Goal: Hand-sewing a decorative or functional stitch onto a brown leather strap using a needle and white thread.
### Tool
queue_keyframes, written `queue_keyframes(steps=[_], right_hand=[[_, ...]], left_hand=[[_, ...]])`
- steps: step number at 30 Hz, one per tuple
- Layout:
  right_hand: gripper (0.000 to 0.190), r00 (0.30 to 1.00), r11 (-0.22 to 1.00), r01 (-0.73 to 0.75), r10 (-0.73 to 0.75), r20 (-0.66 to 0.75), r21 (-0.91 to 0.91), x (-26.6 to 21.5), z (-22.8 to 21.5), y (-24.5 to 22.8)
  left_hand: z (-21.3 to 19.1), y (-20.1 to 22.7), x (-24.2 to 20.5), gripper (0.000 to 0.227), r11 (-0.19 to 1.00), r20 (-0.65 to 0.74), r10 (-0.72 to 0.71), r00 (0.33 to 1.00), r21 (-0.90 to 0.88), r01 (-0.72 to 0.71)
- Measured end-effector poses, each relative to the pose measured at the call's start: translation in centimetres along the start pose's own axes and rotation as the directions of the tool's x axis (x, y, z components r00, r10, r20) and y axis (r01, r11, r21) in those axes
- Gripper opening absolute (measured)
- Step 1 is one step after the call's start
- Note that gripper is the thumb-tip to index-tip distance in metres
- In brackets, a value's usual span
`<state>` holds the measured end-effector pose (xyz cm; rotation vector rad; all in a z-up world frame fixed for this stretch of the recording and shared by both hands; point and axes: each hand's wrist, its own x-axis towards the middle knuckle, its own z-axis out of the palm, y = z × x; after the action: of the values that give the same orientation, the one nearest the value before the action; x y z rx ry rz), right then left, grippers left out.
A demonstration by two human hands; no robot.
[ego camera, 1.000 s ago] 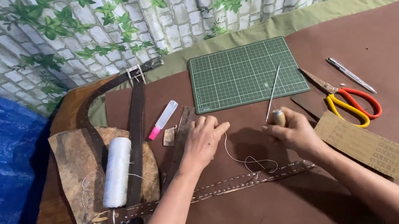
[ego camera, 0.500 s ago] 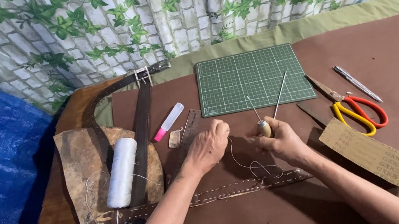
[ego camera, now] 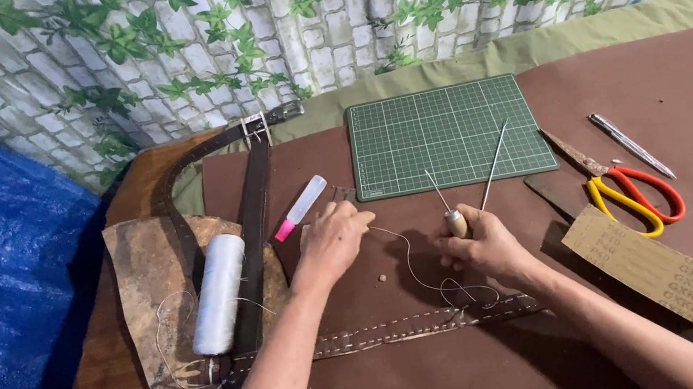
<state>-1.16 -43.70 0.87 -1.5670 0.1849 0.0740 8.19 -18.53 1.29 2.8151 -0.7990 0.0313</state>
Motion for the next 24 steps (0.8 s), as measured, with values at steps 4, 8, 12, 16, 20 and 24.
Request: queue_keyframes(steps=[4,8,12,16,20,24], right_hand=[[0.012,1.000,0.998,0.018,-0.018,-0.001,-0.056,0.0,0.0,-0.4],[0.014,1.000,0.999,0.010,-0.011,-0.009,-0.051,0.0,-0.1,-0.3],[0.015,1.000,0.999,0.021,-0.021,0.017,-0.049,-0.1,0.4,-0.4],[0.016,0.999,0.999,0.041,-0.041,-0.033,0.011,0.3,0.4,-0.2],[0.016,0.995,0.988,0.096,-0.093,-0.034,0.120,-1.2,1.7,-3.8],[0.017,0.991,0.960,0.130,-0.129,-0.020,0.247,0.2,2.0,-2.1]], left_hand=[[5.9,-2.0,1.8,0.008,0.978,-0.240,0.206,0.949,0.085,-0.191],[9.0,-2.6,3.1,0.009,0.933,-0.316,0.358,0.879,0.171,-0.318],[9.6,-2.8,3.6,0.011,0.856,-0.319,0.491,0.811,0.351,-0.380],[7.0,-1.7,2.5,0.004,0.899,-0.382,0.431,0.817,0.261,-0.352],[4.4,1.2,2.4,0.004,0.913,-0.488,0.399,0.776,0.133,-0.386],[3.3,4.4,2.5,0.007,0.889,-0.558,0.429,0.710,0.121,-0.442]])
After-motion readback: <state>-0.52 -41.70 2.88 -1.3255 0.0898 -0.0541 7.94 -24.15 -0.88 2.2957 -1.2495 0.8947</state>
